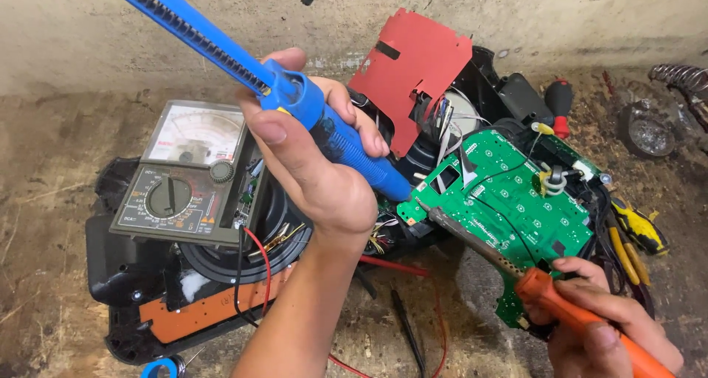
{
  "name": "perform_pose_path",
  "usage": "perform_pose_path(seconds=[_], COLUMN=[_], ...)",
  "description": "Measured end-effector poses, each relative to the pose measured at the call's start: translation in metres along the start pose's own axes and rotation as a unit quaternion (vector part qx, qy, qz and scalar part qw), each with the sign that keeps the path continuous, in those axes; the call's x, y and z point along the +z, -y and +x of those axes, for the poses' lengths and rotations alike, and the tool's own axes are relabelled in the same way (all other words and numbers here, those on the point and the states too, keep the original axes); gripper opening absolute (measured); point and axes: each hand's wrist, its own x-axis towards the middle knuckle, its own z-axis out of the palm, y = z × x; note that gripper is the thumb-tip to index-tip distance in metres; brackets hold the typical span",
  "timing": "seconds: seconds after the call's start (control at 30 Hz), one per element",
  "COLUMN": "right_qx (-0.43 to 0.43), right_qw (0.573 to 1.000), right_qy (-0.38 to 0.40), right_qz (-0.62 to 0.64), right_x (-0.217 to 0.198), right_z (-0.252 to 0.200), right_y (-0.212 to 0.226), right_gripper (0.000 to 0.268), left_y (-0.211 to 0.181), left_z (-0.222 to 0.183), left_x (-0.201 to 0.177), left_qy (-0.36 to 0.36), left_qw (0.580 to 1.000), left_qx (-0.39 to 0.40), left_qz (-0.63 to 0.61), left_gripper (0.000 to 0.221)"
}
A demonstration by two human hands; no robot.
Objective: Desoldering electronic components from a circuit board using a soldering iron and a desoldering pump
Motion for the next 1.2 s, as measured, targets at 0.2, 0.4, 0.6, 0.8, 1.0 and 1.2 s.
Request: perform_pose_path(seconds=[0.2,0.4,0.6,0.8,1.0,1.2], right_qx=[-0.003,-0.035,-0.066,0.026,0.019,-0.008], right_qw=[0.968,0.955,0.974,0.982,0.981,1.0], right_qy=[0.076,0.089,0.083,0.08,0.082,0.002], right_qz=[-0.239,-0.281,-0.198,-0.167,-0.174,-0.019], right_x=[0.012,0.006,0.006,0.0,-0.003,-0.001], right_z=[0.006,0.0,0.001,0.004,0.006,-0.001], right_y=[0.051,0.039,0.039,0.039,0.036,0.001], right_gripper=[0.034,0.02,0.035,0.035,0.034,0.033], left_y=[-0.001,-0.001,-0.002,-0.001,-0.002,-0.002], left_z=[0.0,-0.001,-0.001,-0.002,-0.001,-0.001], left_x=[0.002,0.004,0.003,0.003,0.005,0.004], left_qy=[-0.005,-0.014,-0.006,-0.01,-0.02,-0.017], left_qw=[1.0,1.0,1.0,1.0,1.0,1.0], left_qx=[-0.004,-0.01,-0.008,-0.012,-0.015,-0.01], left_qz=[-0.004,-0.009,-0.009,-0.015,-0.009,-0.013], left_gripper=[0.055,0.056,0.056,0.055,0.057,0.057])
